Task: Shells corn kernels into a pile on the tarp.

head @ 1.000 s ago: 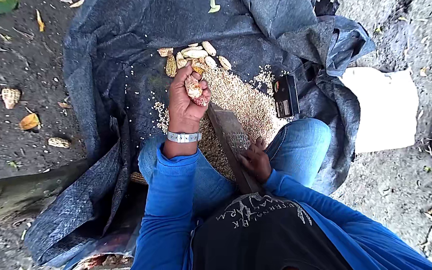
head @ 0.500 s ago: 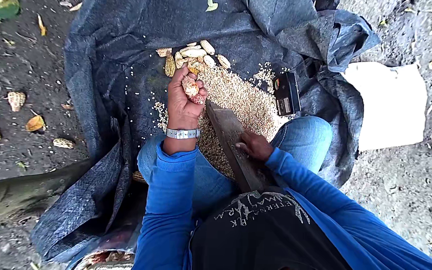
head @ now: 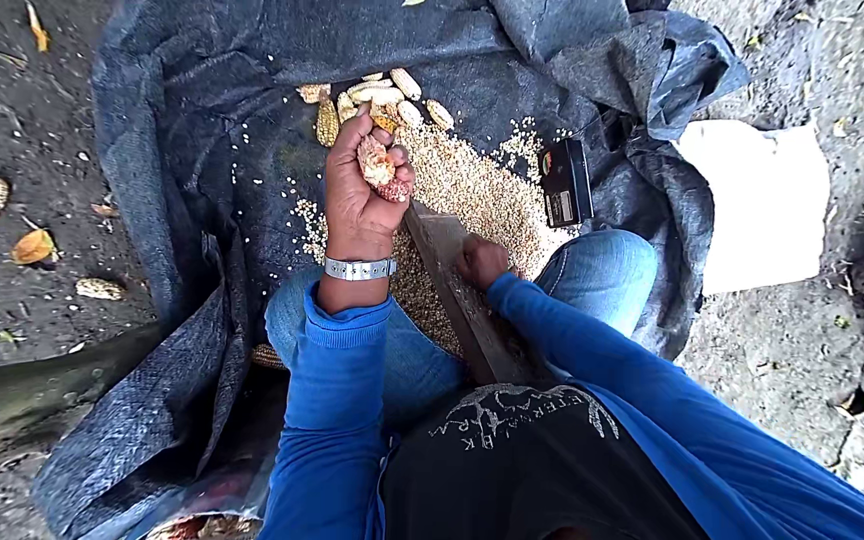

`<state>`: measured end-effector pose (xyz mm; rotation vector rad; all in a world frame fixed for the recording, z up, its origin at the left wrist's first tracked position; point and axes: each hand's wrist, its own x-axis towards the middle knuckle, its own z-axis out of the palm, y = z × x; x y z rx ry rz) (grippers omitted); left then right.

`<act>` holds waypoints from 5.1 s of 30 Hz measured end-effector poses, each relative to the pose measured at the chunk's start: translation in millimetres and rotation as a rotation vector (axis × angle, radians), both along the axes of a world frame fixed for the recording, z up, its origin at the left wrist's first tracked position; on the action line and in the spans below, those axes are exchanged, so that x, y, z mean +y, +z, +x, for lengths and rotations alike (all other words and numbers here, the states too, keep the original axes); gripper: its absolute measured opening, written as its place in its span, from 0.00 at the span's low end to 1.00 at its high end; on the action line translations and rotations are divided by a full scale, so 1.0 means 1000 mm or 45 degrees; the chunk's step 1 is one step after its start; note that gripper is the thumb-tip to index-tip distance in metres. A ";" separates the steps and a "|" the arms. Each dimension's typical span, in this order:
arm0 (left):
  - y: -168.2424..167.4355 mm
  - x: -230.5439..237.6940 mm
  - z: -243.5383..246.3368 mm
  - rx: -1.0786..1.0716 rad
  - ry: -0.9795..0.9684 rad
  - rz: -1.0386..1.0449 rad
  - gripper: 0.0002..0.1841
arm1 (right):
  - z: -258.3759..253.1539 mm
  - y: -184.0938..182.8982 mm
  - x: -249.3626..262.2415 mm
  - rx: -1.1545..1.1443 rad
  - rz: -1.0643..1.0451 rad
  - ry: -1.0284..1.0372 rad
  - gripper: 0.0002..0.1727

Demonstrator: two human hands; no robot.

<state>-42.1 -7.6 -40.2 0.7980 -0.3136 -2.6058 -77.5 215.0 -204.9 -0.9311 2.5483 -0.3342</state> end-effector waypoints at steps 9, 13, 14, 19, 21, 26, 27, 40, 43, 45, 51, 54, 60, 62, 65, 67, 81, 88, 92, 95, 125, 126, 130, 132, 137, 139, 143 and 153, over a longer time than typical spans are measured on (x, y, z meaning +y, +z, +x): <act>0.002 -0.024 0.047 0.130 0.055 -0.215 0.16 | -0.005 0.025 0.019 -0.001 -0.358 -0.125 0.26; 0.018 -0.031 0.065 0.366 0.020 -0.225 0.19 | 0.038 0.036 0.068 0.185 -0.423 0.141 0.23; 0.015 -0.036 0.063 0.383 0.049 -0.215 0.19 | 0.046 0.032 0.071 0.239 -0.463 0.143 0.19; 0.004 -0.058 0.029 0.159 0.352 -0.082 0.22 | 0.033 0.031 0.041 0.010 -0.172 0.015 0.18; 0.001 -0.049 0.022 0.092 0.309 -0.066 0.21 | 0.012 0.024 0.016 -0.144 0.061 -0.056 0.18; -0.008 -0.024 0.010 -0.093 0.169 0.036 0.17 | -0.014 0.005 -0.020 -0.145 0.180 -0.019 0.17; -0.009 -0.024 0.016 -0.121 0.177 0.024 0.15 | -0.009 0.009 -0.015 -0.146 0.137 0.000 0.18; 0.035 0.045 0.432 -2.039 -0.283 -1.528 0.11 | -0.008 0.019 -0.032 -0.226 0.323 -0.118 0.26; 0.012 0.074 0.474 -2.520 -0.231 -1.287 0.16 | -0.011 0.014 -0.048 -0.205 0.340 -0.080 0.26; -0.020 0.092 0.480 -2.696 -0.118 -1.384 0.19 | -0.008 0.017 -0.041 -0.207 0.320 -0.052 0.26; -0.048 0.087 0.464 -2.540 0.453 -1.671 0.25 | 0.026 0.049 0.049 -0.123 0.010 0.177 0.26; -0.021 0.058 0.429 -2.259 0.653 -1.854 0.24 | 0.030 0.054 0.061 -0.095 -0.061 0.156 0.25; 0.016 0.028 0.257 -1.123 0.800 -2.206 0.13 | -0.010 0.027 -0.010 -0.249 0.173 -0.010 0.23; 0.007 0.041 0.186 -0.781 0.548 -2.212 0.11 | -0.032 0.017 -0.029 -0.373 0.201 -0.107 0.24; -0.008 0.060 0.107 -0.591 -0.224 -2.302 0.15 | -0.048 -0.011 -0.029 -0.672 -0.218 -0.354 0.23; -0.027 0.066 0.068 -0.490 -0.662 -2.397 0.18 | -0.056 -0.004 -0.028 -1.030 -0.463 -0.590 0.23; -0.071 0.067 -0.044 -0.653 -1.248 -2.554 0.28 | -0.128 0.084 -0.019 -1.148 -0.627 -0.256 0.34; -0.093 0.069 -0.043 -0.613 -0.837 -2.356 0.29 | -0.114 0.068 -0.027 -0.871 -0.696 -0.192 0.37; -0.090 0.077 -0.052 -0.662 -0.646 -1.530 0.23 | -0.101 0.063 -0.030 -0.689 -0.806 -0.081 0.30; -0.089 0.075 -0.054 -0.630 -0.621 -1.034 0.27 | -0.102 0.061 -0.033 -0.788 -0.850 -0.071 0.25; -0.092 0.086 -0.046 -0.391 -0.259 -1.886 0.22 | -0.087 0.065 -0.038 -1.760 -1.094 -0.547 0.31; -0.092 0.085 -0.048 -0.449 -0.293 -1.847 0.23 | -0.087 0.066 -0.038 -1.710 -1.091 -0.536 0.32; -0.100 0.074 -0.050 -0.654 -0.378 -1.651 0.27 | -0.095 0.059 -0.033 -0.960 -0.863 0.021 0.32; -0.102 0.074 -0.050 -0.667 -0.364 -1.587 0.27 | -0.095 0.052 -0.034 -0.642 -0.815 0.171 0.38; -0.103 0.086 -0.044 -0.554 -0.166 -1.903 0.26 | -0.082 0.061 -0.037 -0.942 -0.925 -0.156 0.29; -0.106 0.085 -0.041 -0.434 -0.057 -2.238 0.23 | -0.078 0.069 -0.044 -1.412 -0.944 -0.583 0.29; -0.099 0.085 -0.043 -0.412 -0.106 -1.935 0.22 | -0.088 0.068 -0.043 -2.034 -0.903 -0.834 0.30; -0.087 0.070 -0.058 -0.608 -0.481 -0.948 0.35 | -0.103 0.070 -0.040 -1.573 -1.179 -0.425 0.15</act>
